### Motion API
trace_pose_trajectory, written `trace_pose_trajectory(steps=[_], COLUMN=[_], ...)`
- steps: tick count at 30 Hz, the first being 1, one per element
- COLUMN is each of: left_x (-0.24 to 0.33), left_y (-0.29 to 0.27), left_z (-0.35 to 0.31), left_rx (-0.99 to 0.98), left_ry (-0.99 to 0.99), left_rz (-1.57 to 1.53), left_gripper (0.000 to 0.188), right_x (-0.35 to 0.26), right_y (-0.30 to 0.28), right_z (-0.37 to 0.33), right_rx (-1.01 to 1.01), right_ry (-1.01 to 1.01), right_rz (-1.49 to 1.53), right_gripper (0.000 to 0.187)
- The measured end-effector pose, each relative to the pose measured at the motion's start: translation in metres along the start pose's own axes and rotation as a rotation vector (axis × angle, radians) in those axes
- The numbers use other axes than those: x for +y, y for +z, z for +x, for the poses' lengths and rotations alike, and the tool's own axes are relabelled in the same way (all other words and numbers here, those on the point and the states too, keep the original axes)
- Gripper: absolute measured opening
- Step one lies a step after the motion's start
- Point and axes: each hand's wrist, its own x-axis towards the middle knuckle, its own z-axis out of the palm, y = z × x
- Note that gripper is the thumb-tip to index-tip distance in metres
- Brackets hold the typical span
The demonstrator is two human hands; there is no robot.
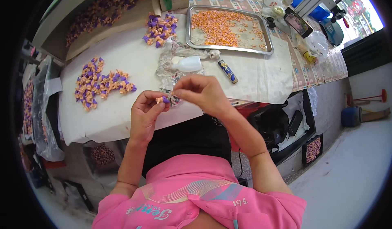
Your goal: Applying adhesive to small purple components and attaching them to a white workpiece.
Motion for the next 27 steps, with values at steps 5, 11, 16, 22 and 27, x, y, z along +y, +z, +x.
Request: trace_pose_trajectory(steps=[5, 11, 16, 22, 27], left_x=[-0.011, -0.019, -0.024, -0.033, -0.037], left_y=[0.008, 0.014, 0.016, 0.01, 0.004], left_z=[-0.007, -0.011, -0.01, -0.004, 0.0], left_rx=[-0.036, -0.085, -0.106, -0.13, -0.134], left_ry=[0.005, 0.028, 0.045, 0.126, 0.236], left_rz=[0.05, 0.076, 0.078, 0.104, 0.183], left_gripper=[0.019, 0.019, 0.018, 0.015, 0.014], right_x=[0.017, 0.028, 0.034, 0.042, 0.044], right_y=[0.012, 0.009, 0.007, 0.008, 0.014], right_z=[-0.025, -0.034, -0.034, -0.03, -0.027], right_rx=[-0.054, -0.022, -0.027, -0.018, 0.03], right_ry=[-0.062, -0.101, -0.095, -0.019, 0.027], right_rz=[0.225, 0.213, 0.213, 0.238, 0.23], right_gripper=[0.012, 0.01, 0.013, 0.01, 0.01])
